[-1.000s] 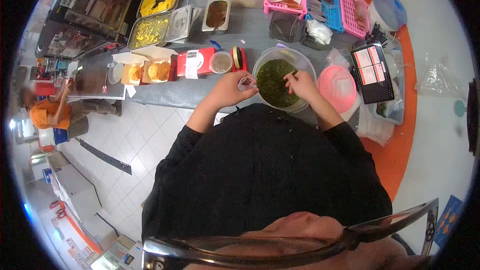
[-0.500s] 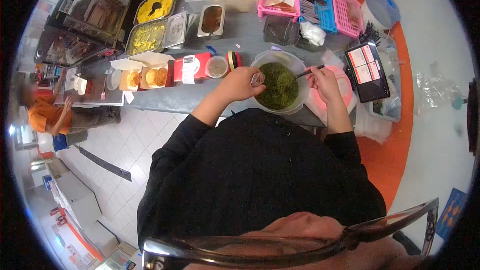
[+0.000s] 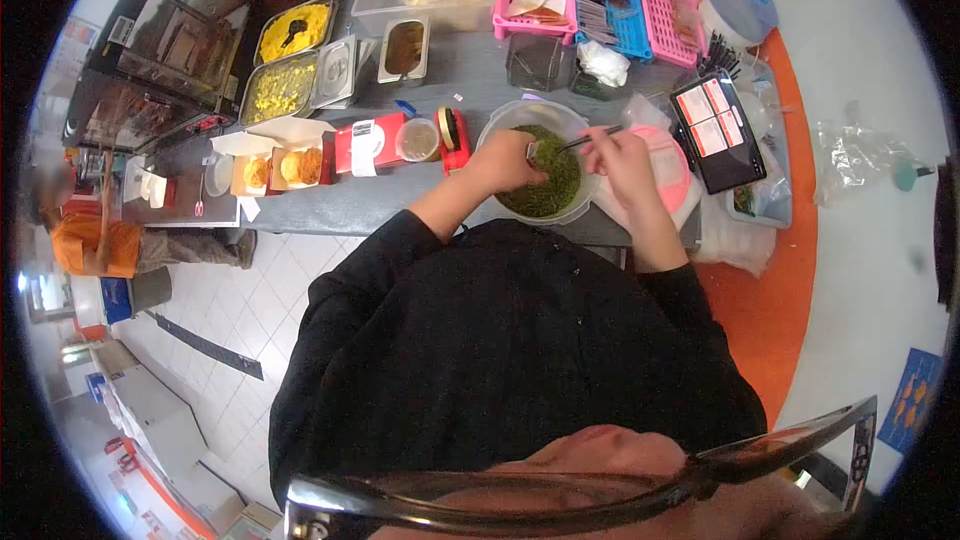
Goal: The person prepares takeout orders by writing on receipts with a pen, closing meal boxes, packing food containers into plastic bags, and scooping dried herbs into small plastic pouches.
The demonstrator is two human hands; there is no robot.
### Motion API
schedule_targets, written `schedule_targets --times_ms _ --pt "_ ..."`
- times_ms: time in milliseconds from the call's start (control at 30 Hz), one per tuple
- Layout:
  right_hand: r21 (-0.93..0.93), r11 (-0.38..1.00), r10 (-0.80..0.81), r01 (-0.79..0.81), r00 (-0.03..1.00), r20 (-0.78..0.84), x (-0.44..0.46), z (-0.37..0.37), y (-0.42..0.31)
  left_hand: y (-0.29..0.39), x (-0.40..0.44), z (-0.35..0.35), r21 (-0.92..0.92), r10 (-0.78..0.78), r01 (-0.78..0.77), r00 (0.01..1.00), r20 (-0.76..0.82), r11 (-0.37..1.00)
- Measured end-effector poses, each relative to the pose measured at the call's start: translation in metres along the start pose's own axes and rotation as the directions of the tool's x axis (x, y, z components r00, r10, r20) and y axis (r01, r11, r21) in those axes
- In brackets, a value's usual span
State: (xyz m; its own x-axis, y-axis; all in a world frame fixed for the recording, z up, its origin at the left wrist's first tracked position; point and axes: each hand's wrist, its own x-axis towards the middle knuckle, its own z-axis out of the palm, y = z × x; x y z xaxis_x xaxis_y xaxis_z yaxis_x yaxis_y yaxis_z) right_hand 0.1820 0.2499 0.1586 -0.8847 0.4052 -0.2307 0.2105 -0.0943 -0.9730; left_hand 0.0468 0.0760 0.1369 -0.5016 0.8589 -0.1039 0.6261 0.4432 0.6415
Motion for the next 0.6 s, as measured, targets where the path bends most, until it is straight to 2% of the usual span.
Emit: schedule_targets --times_ms 33,67,100,133,167,200,233,267,300,333,367,433,467,533,567,600 --pt "-0.159 0.986 -0.044 0.052 0.998 0.053 -0.004 0.009 -0.001 0.001 0.003 0.004 -0.002 0.016 -0.016 1.0 -0.002 1.0" --pt "-0.289 0.904 -0.284 0.316 0.947 0.147 -0.01 0.019 -0.005 0.0 0.005 0.008 -0.003 0.015 -0.015 1.0 -0.003 1.0" --pt "-0.38 0.739 -0.486 0.556 0.831 0.27 -0.018 0.025 -0.01 -0.002 0.008 0.012 -0.088 0.027 -0.027 1.0 -0.007 0.996" --pt "-0.379 0.738 -0.486 0.557 0.83 0.274 -0.027 0.026 -0.02 -0.004 0.008 0.016 -0.171 0.038 -0.039 0.999 -0.012 0.985" --pt "-0.415 0.648 -0.56 0.639 0.769 0.308 -0.035 0.025 -0.034 -0.007 0.008 0.018 -0.17 0.035 -0.038 0.999 -0.016 0.985" --pt "-0.444 0.545 -0.628 0.711 0.697 0.346 -0.04 0.024 -0.041 -0.01 0.006 0.019 -0.309 0.032 -0.042 0.999 -0.037 0.95" --pt "-0.442 0.539 -0.632 0.718 0.691 0.351 -0.041 0.019 -0.04 -0.013 0.006 0.02 -0.44 0.028 -0.051 0.998 -0.058 0.897" --pt "-0.44 0.557 -0.669 0.704 0.694 0.264 -0.041 0.007 -0.039 -0.021 0.007 0.023 -0.437 0.028 -0.056 0.997 -0.069 0.898" --pt "-0.435 0.577 -0.699 0.691 0.693 0.174 -0.042 -0.005 -0.036 -0.029 0.008 0.027 -0.518 0.026 -0.036 0.999 -0.028 0.855" --pt "-0.41 0.76 -0.51 0.505 0.853 0.105 -0.046 -0.011 -0.035 -0.031 0.006 0.026 -0.594 0.026 -0.011 1.0 0.016 0.804" --pt "-0.408 0.758 -0.513 0.509 0.852 0.108 -0.043 -0.01 -0.034 -0.033 0.005 0.025 -0.593 0.024 -0.012 1.0 0.012 0.805" --pt "-0.61 0.663 -0.411 0.433 0.892 0.186 -0.036 0.0 -0.034 -0.035 0.0 0.025 -0.695 0.14 -0.061 0.988 0.058 0.717" --pt "-0.61 0.664 -0.411 0.433 0.892 0.185 -0.03 0.007 -0.029 -0.026 -0.005 0.018 -0.694 0.141 -0.06 0.988 0.06 0.717" --pt "-0.559 0.505 -0.558 0.658 0.743 0.37 -0.016 0.02 -0.008 -0.009 -0.015 0.004 -0.594 0.247 -0.151 0.965 0.083 0.79" --pt "-0.558 0.506 -0.556 0.658 0.743 0.372 -0.013 0.021 -0.003 -0.004 -0.02 0.004 -0.596 0.244 -0.148 0.966 0.083 0.789" --pt "-0.543 0.496 -0.567 0.678 0.726 0.389 -0.01 0.023 0.0 -0.001 -0.023 0.002 -0.582 0.261 -0.231 0.965 -0.033 0.78"
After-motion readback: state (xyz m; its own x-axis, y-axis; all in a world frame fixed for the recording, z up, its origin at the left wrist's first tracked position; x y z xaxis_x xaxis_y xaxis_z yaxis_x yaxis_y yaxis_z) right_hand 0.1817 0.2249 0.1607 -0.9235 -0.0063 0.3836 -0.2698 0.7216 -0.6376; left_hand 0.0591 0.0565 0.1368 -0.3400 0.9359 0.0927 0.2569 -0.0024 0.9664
